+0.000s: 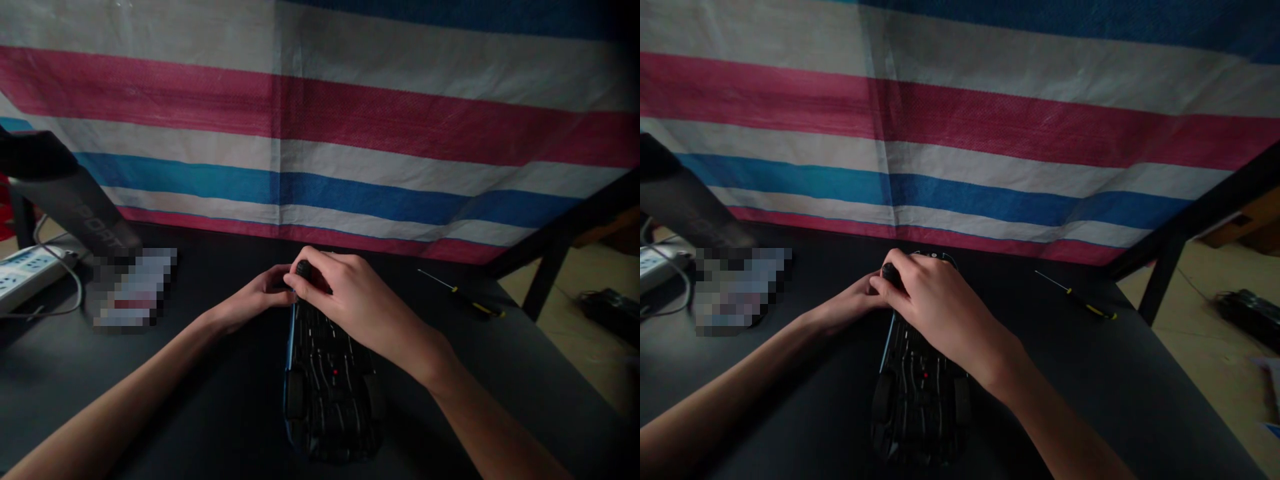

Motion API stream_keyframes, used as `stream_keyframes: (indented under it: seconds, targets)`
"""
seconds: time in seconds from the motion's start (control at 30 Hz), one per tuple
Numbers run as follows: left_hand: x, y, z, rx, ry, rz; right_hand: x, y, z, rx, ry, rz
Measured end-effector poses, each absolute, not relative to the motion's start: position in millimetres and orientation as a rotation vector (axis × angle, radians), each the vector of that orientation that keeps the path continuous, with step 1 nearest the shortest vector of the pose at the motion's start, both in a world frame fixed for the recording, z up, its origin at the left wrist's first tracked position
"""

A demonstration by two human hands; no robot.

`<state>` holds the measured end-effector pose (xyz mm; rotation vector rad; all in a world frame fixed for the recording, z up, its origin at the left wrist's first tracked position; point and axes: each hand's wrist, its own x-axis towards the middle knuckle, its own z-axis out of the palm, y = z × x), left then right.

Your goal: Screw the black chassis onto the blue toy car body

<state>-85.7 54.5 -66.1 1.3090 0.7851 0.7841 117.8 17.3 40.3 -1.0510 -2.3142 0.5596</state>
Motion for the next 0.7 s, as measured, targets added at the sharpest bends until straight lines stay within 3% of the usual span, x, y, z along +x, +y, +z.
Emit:
stream_keyframes:
  seconds: [0.7]
  targets:
    - [-91, 57, -72, 1.411, 0.833, 0.775, 117, 16, 46, -0.924, -2.527, 0.238]
